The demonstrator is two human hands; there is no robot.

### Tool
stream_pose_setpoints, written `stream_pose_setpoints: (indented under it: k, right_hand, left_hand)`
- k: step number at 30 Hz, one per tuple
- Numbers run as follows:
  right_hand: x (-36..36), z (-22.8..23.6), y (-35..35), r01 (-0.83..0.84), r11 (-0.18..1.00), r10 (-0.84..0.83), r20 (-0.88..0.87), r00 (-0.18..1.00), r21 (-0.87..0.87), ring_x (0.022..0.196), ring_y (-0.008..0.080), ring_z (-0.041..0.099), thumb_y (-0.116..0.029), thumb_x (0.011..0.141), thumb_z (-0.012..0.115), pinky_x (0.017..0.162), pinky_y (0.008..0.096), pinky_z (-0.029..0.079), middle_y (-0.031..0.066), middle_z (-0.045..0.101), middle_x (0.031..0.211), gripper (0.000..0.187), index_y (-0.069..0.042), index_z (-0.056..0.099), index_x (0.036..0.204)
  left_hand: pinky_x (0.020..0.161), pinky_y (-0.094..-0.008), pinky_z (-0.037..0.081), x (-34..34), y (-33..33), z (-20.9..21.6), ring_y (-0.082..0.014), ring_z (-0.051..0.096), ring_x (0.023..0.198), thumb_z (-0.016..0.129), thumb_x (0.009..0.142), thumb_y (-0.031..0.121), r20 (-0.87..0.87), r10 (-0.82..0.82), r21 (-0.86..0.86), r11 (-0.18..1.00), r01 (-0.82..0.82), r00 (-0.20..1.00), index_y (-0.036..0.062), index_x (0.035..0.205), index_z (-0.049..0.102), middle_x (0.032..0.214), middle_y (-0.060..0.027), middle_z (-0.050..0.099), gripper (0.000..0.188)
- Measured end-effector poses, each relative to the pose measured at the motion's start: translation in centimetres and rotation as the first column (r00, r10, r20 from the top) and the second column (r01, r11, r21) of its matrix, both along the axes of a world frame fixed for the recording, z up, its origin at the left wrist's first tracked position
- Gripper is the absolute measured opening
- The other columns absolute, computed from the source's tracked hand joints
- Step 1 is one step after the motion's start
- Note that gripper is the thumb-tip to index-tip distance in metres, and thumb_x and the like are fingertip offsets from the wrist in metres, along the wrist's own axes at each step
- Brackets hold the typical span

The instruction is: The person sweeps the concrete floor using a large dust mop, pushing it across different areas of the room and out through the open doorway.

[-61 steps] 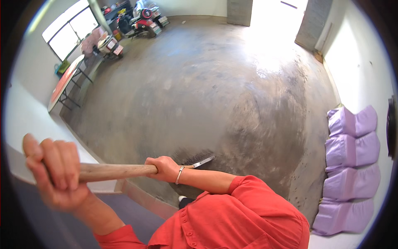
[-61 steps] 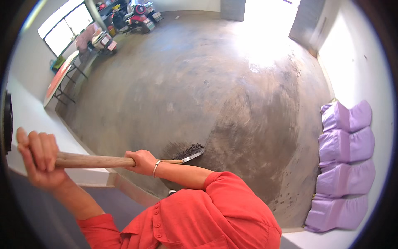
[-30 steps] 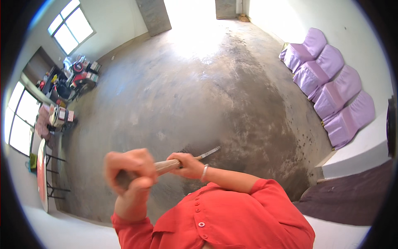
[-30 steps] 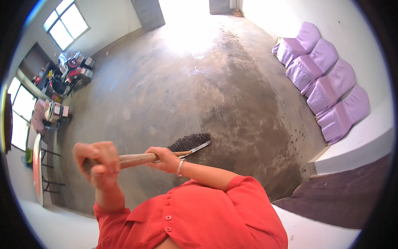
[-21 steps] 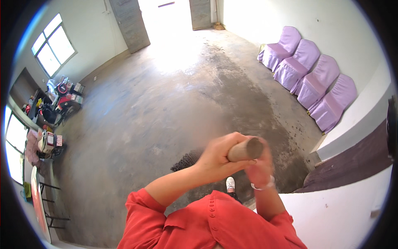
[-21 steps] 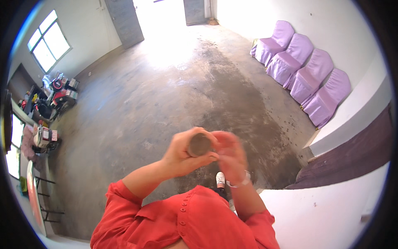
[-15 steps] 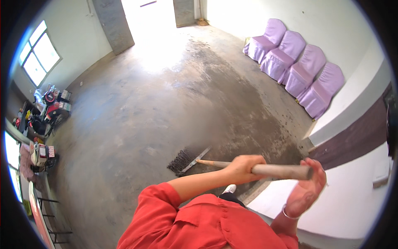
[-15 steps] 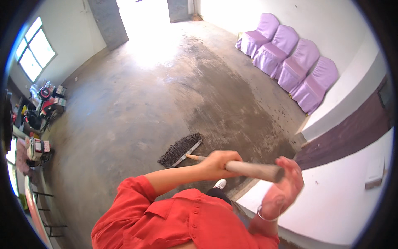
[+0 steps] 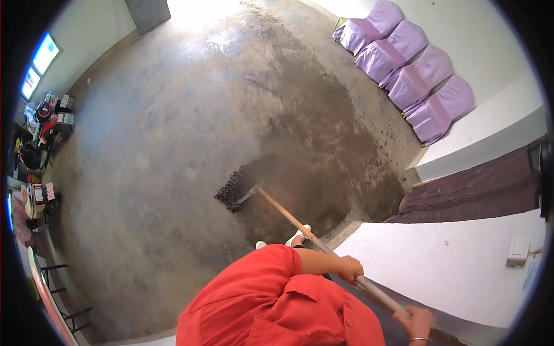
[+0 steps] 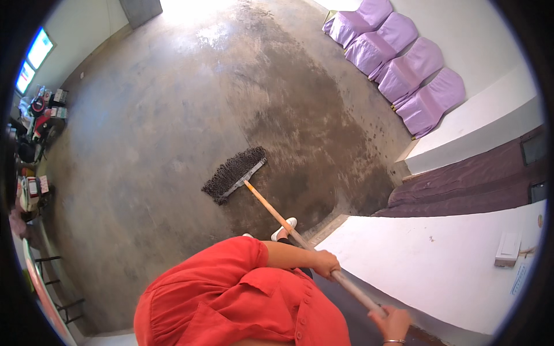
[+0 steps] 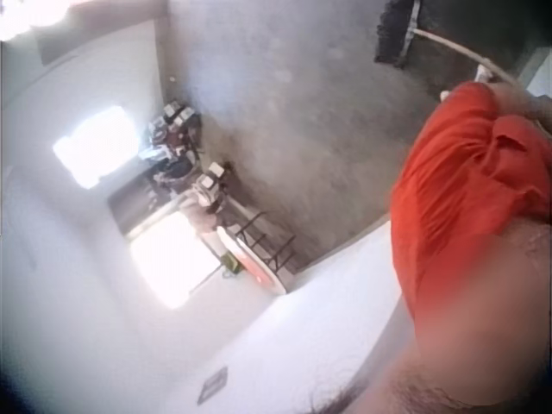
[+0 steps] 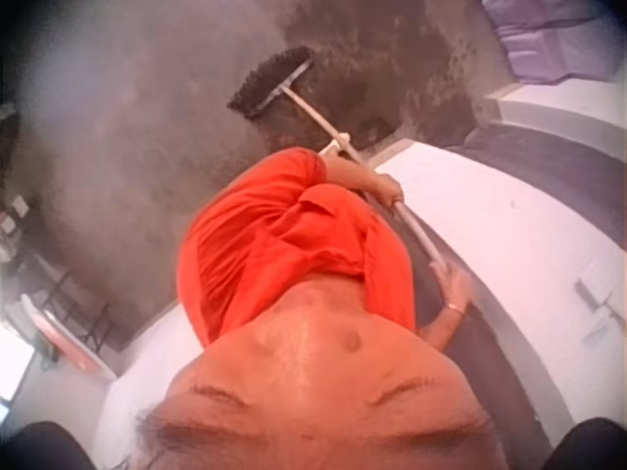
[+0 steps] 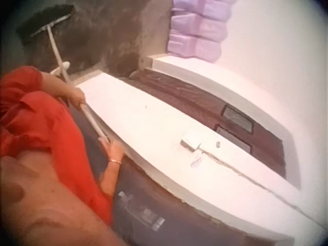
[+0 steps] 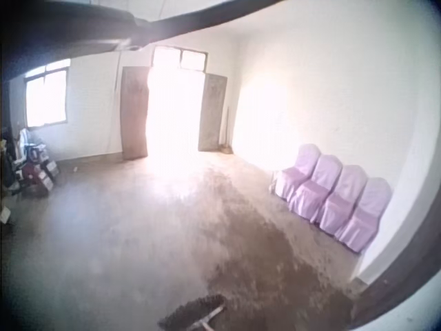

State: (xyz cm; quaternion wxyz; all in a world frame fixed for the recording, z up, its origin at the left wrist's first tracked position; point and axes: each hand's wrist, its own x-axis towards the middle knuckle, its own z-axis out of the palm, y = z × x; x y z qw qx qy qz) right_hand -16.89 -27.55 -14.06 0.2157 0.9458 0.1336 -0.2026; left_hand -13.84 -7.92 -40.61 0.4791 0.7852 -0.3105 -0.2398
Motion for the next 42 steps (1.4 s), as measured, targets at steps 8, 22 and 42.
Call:
stream_pose_setpoints:
  k: [8,22,42]
  right_hand:
    - [-0.8,-4.4,-2.8,0.124,0.991,-0.105,-0.307,0.946,0.042,0.068,0.0351,0.057,-0.052,0.077,0.051,0.059,0.0445,0.044,0.0183,0.06,0.073,0.042,-0.011,0.063,0.08]
    - [4.3,-20.4,17.8,0.641,0.594,0.075,-0.828,0.556,0.485,0.062,0.0067,0.051,-0.022,0.083,0.057,0.055,0.0206,0.042,0.0021,0.059,0.074,0.037,-0.003,0.053,0.114]
    - [20.3,-29.1,58.9,0.867,0.351,0.079,-0.934,0.349,0.354,0.047,0.0082,0.047,-0.018,0.084,0.055,0.037,0.022,0.038,0.003,0.053,0.064,0.043,-0.009,0.04,0.123]
  left_hand:
    - [0.063,-0.0425,0.046,-0.9,-0.4,-3.4,-0.0314,0.059,0.076,0.054,0.07,0.03,0.059,-0.088,-0.015,0.996,0.089,0.994,0.0116,0.078,0.061,0.078,-0.0137,0.061,0.021]
    - [0.072,-0.034,0.042,-1.9,25.0,-8.5,-0.02,0.056,0.091,0.065,0.061,0.026,0.317,0.29,0.608,0.669,-0.428,0.903,0.0166,0.079,0.064,0.086,-0.0033,0.061,0.02]
    - [0.079,-0.0411,0.045,-24.7,49.6,-12.9,-0.0309,0.056,0.094,0.057,0.072,0.036,-0.001,1.0,0.862,0.0,-0.507,-0.001,0.0078,0.102,0.056,0.098,-0.015,0.06,0.04]
